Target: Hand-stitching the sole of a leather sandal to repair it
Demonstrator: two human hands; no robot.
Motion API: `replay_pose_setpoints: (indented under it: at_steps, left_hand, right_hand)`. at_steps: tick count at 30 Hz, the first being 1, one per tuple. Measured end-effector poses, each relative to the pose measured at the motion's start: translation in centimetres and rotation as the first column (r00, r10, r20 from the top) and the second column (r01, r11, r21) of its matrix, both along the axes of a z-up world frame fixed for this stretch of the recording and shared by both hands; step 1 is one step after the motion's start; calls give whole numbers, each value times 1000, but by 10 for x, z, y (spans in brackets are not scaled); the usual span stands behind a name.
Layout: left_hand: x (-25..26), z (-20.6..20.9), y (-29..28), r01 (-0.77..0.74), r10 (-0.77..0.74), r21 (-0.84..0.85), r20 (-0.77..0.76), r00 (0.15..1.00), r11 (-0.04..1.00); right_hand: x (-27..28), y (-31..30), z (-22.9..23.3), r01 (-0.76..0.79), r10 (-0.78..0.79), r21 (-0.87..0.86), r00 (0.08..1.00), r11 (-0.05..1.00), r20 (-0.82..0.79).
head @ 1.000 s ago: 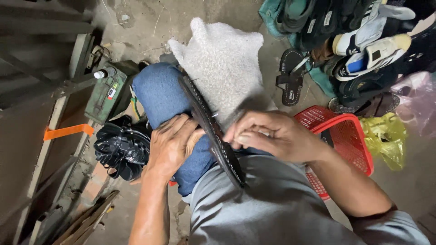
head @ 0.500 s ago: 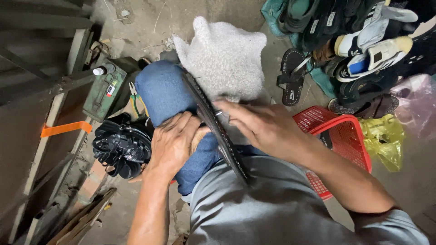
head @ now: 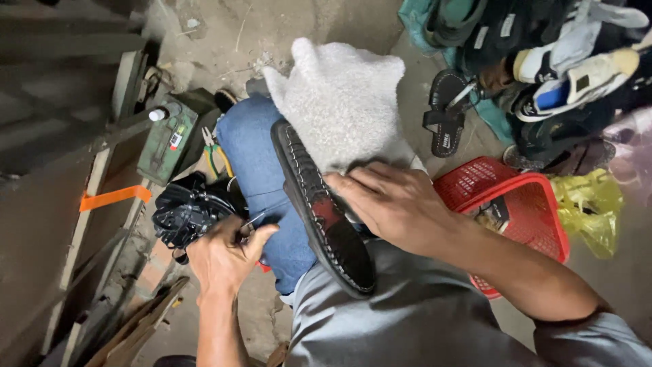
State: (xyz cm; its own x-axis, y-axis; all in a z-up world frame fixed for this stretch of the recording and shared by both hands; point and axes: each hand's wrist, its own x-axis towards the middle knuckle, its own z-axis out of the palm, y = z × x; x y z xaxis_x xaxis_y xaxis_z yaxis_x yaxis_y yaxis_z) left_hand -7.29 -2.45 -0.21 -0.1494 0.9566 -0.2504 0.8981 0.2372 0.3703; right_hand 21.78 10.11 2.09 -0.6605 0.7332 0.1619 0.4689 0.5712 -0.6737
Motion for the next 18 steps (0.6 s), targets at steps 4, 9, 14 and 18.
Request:
replay_pose_setpoints:
  at_steps: [4, 9, 14, 18]
  left_hand:
    - [1, -10, -13, -78, 79, -74, 6, 997, 994]
    - [23, -1, 3, -102, 106, -38, 152, 983, 994]
    - [33, -5, 5, -55, 67, -150, 76, 995, 987]
    - [35, -2, 3, -35, 40, -64, 77, 996, 997]
  right_hand:
    - [4, -12, -12, -36, 38, -68, 999, 997, 33]
    - [15, -9, 4, -143, 137, -170, 990, 975, -43]
    - [3, 17, 39, -85, 122, -211, 978, 974, 169]
    - [-44, 39, 53, -219, 226, -86, 970, 972, 88]
